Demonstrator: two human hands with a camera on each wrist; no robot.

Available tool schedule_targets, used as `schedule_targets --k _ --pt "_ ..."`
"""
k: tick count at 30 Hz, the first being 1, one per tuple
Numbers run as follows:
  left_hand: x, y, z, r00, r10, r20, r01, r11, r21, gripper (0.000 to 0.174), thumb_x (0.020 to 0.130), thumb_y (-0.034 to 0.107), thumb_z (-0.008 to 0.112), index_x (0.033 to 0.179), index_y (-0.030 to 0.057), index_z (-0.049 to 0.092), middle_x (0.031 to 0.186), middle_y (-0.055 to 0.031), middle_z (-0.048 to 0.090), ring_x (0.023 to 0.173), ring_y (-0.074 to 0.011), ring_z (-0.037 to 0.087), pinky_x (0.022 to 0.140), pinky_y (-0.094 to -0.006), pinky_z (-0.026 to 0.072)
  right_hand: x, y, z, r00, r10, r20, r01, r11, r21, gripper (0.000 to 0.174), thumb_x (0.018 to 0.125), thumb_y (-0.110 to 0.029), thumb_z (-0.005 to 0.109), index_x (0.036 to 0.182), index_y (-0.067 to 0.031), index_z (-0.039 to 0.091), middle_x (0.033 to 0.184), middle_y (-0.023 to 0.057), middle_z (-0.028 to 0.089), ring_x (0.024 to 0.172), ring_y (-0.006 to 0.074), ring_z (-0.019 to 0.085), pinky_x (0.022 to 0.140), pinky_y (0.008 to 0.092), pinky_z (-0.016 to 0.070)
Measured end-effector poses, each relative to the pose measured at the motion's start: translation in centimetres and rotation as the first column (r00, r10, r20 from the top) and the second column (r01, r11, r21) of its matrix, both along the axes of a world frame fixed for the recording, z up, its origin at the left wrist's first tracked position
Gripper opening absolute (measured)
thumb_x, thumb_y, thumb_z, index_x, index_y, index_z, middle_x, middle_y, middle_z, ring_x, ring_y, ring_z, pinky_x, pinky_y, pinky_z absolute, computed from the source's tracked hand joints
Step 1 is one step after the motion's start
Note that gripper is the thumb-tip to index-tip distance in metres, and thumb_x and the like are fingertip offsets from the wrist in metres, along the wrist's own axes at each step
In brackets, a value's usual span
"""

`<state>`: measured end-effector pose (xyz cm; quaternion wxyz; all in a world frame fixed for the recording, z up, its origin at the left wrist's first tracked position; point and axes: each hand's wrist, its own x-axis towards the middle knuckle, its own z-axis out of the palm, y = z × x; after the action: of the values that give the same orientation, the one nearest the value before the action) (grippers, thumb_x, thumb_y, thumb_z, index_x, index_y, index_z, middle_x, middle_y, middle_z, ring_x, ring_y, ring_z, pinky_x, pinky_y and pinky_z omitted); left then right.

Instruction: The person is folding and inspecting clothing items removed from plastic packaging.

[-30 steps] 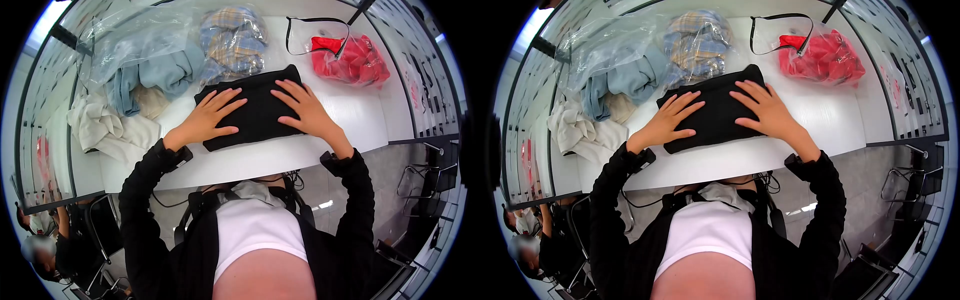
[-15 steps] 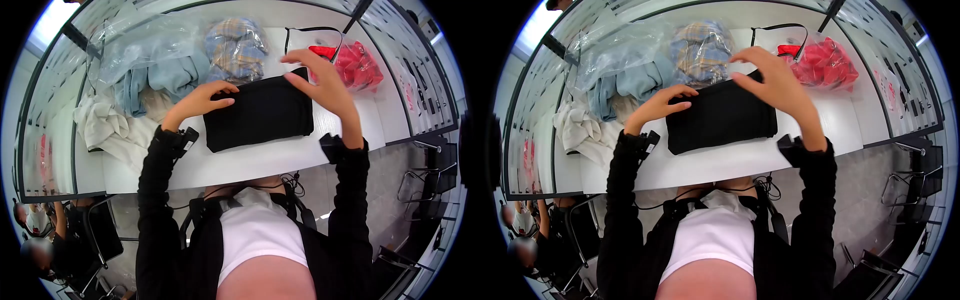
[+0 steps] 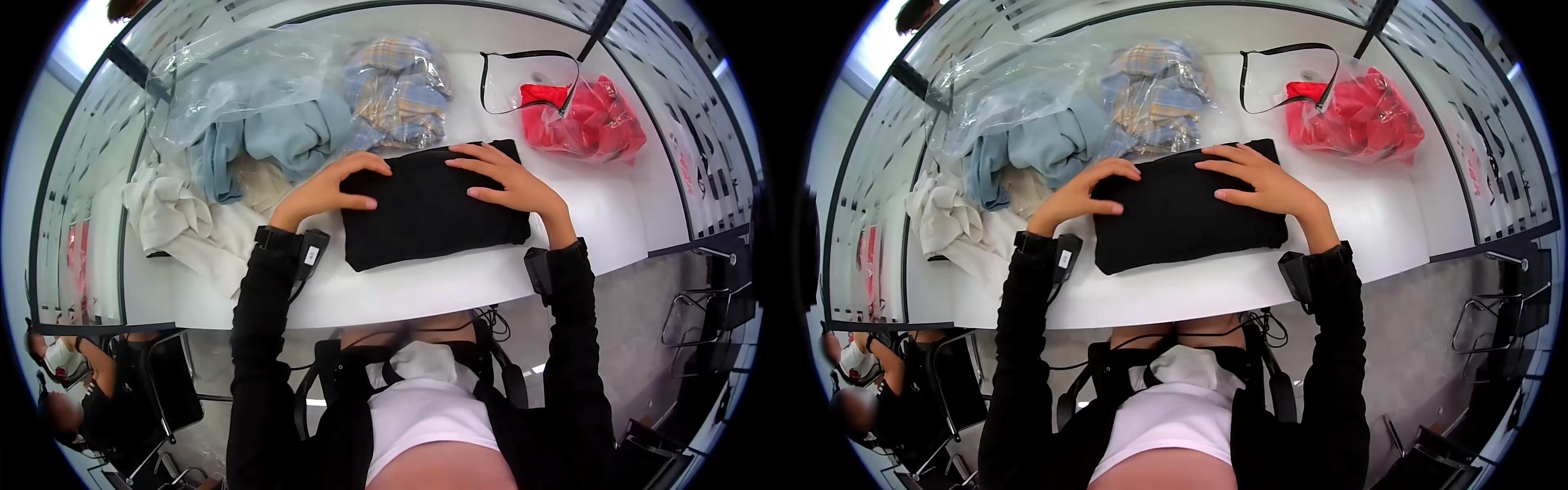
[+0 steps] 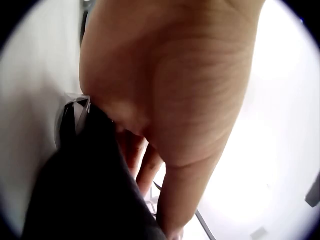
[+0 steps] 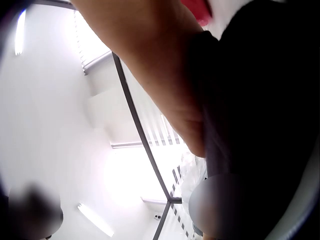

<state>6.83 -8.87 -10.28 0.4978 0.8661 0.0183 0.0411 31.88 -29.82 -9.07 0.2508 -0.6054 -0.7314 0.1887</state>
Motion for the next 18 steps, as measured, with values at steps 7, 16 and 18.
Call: schedule_targets --k 7,16,18 --pt "-1.6 -1.4 -0.1 0.995 -0.101 -0.005 0.094 0.902 0.421 0.079 0.071 0.042 0.068 0.137 0.0150 0.035 0.145 -0.0101 0.024 0.134 -0.0306 0.019 0.110 -0.0420 0.0125 3.5 -1.9 -1.4 0.993 -0.114 0.017 0.115 0.983 -0.145 0.063 0.084 -0.042 0.050 0.139 -0.0158 0.033 0.143 0.0097 0.031 0.134 0.0270 0.023 0.110 0.0455 0.0075" --pt "-0.8 -6.6 3.8 0.981 0.028 0.193 -0.140 0.788 0.599 0.067 0.076 0.038 0.064 0.132 0.0104 0.040 0.143 -0.0115 0.030 0.130 -0.0303 0.030 0.107 -0.0461 0.0177 -2.4 -3.5 3.0 0.951 -0.180 0.252 0.115 0.961 0.253 0.056 0.083 -0.031 0.058 0.131 -0.0094 0.041 0.140 0.0099 0.035 0.130 0.0287 0.031 0.106 0.0417 0.0245" --pt "-0.4 -8.3 2.8 0.986 -0.092 0.140 -0.030 0.723 0.690 0.072 0.076 0.042 0.063 0.135 0.0115 0.036 0.143 -0.0111 0.028 0.132 -0.0290 0.027 0.107 -0.0483 0.0167 -3.5 -3.8 1.1 0.912 -0.041 0.408 -0.032 0.985 0.170 0.062 0.081 -0.039 0.059 0.132 -0.0117 0.039 0.141 0.0095 0.033 0.130 0.0275 0.031 0.105 0.0479 0.0240"
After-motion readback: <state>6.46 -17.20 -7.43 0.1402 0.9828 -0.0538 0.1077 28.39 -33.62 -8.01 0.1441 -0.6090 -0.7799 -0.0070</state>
